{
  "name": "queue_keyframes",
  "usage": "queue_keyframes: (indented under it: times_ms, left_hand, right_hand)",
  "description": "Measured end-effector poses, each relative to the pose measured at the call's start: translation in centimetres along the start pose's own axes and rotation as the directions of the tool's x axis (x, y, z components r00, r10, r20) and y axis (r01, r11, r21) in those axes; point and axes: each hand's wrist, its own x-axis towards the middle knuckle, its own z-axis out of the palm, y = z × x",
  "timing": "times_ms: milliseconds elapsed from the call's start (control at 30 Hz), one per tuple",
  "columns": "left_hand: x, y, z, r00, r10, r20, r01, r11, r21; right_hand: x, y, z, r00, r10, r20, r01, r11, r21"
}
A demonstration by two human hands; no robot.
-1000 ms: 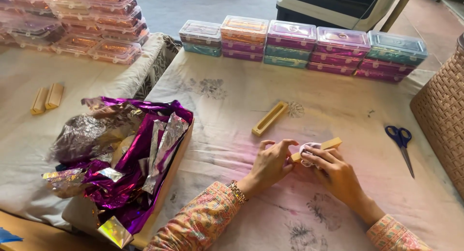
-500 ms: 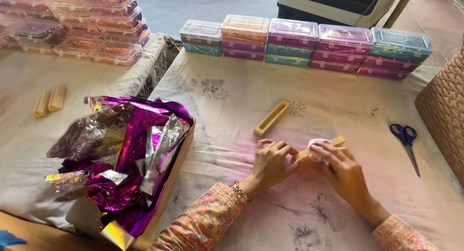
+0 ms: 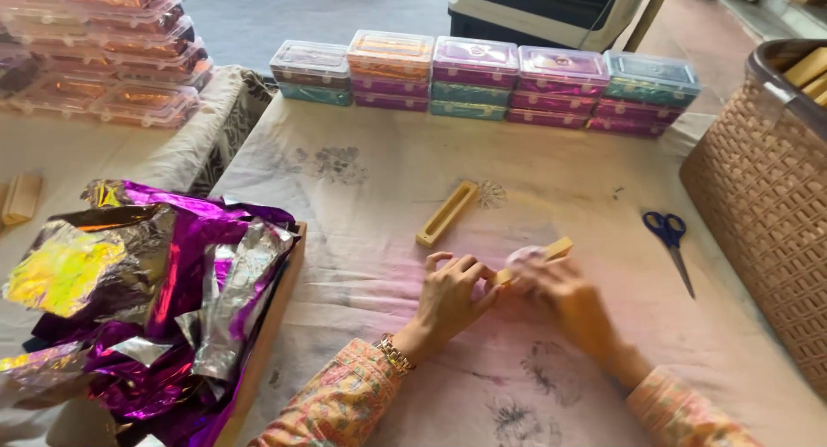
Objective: The person wipes long wooden blocks with a cloth, handling them one at a time and placing them on the table.
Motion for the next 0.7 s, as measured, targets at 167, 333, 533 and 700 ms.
queue_keyframes:
  times_ms: [167, 333, 533, 700]
  left_hand:
    - [0.1, -0.3, 0.2, 1.0, 0.029, -0.006, -0.028, 0.999, 0.021]
    - [0.1, 0.1, -0.1, 1.0, 0.018, -0.002, -0.018, 0.999, 0.028]
    - [0.0, -0.2, 0.1, 0.999, 0.046, 0.007, -0.046, 0.998, 0.038]
    - [0.0, -0.1, 0.2, 0.999, 0.036, 0.006, -0.036, 0.997, 0.068]
  right_hand:
    - [0.2, 1.7, -0.4, 1.0, 0.011, 0.023, -0.013, 0.998, 0.061]
    - [-0.3, 3.9, -0.6, 0.981, 0.184, -0.065, -0.184, 0.983, 0.011]
    - [0.5, -0.5, -0.6, 0.989, -0.142, 0.03, 0.139, 0.986, 0.087]
    - [-0.2, 5.7, -1.4, 0.986, 0.138, -0.097, -0.145, 0.987, -0.069]
